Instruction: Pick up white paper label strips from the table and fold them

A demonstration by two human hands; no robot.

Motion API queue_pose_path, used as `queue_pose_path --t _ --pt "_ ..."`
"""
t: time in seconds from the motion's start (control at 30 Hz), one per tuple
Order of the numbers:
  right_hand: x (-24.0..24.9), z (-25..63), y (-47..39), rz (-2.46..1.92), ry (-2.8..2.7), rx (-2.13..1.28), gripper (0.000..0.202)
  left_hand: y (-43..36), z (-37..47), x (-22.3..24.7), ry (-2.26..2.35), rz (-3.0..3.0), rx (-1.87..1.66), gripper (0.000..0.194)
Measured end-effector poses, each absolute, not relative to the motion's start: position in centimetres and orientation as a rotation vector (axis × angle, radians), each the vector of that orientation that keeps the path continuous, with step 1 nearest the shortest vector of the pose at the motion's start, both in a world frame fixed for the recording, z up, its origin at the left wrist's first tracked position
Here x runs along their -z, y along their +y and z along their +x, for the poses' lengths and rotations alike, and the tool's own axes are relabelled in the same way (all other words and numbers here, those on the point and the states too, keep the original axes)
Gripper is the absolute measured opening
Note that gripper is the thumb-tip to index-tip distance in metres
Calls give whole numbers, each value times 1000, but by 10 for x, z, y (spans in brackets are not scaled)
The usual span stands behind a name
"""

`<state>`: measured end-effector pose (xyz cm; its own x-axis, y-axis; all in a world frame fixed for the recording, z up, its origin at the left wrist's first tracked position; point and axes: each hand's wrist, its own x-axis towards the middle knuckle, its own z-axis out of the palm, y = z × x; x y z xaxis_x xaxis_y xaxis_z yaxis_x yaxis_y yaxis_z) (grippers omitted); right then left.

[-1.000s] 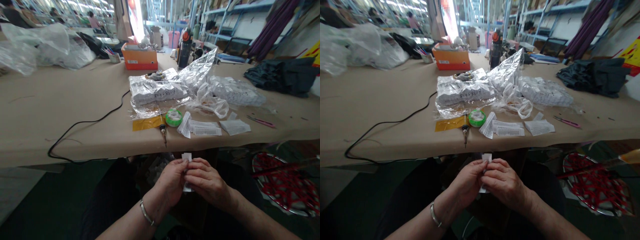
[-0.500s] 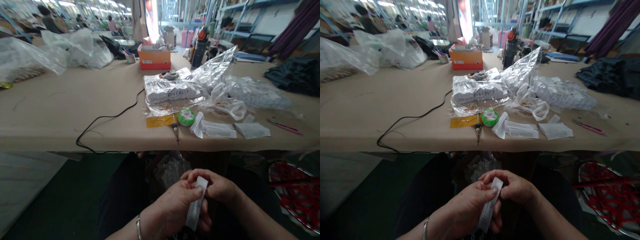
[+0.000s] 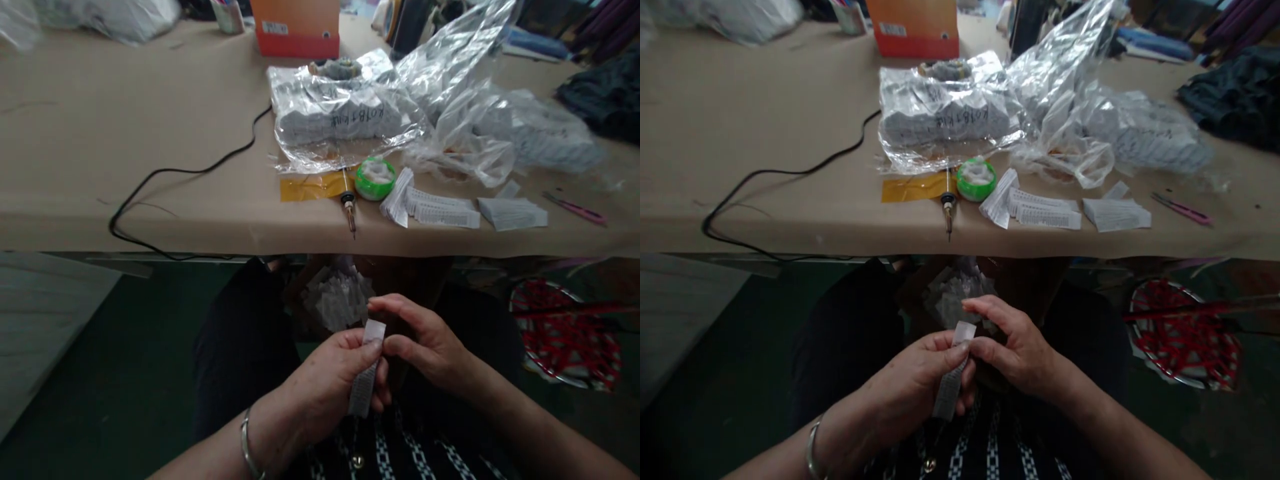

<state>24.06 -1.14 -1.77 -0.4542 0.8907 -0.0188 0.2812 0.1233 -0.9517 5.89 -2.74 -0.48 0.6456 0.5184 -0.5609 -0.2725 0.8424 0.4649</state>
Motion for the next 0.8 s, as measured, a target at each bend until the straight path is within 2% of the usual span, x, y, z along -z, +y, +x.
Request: queue_pose_path --t 0.13,0.3,0.57,0.67,0.8 --pt "12 238 -24 -1105 -2122 -998 38 -37 60 7 766 342 -444 23" --pt "16 233 -32 -1117 -2227 -954 33 -44 61 9 806 324 -450 21" --pt "18 232 -42 -1181 -2105 -1101 35 -47 60 10 815 310 -430 19" --pt "19 230 -40 -1270 -1805 -1323 39 -46 60 8 784 324 -478 21" --pt "18 221 -27 -1279 -1291 -1658 24 -42 61 6 837 381 -569 23"
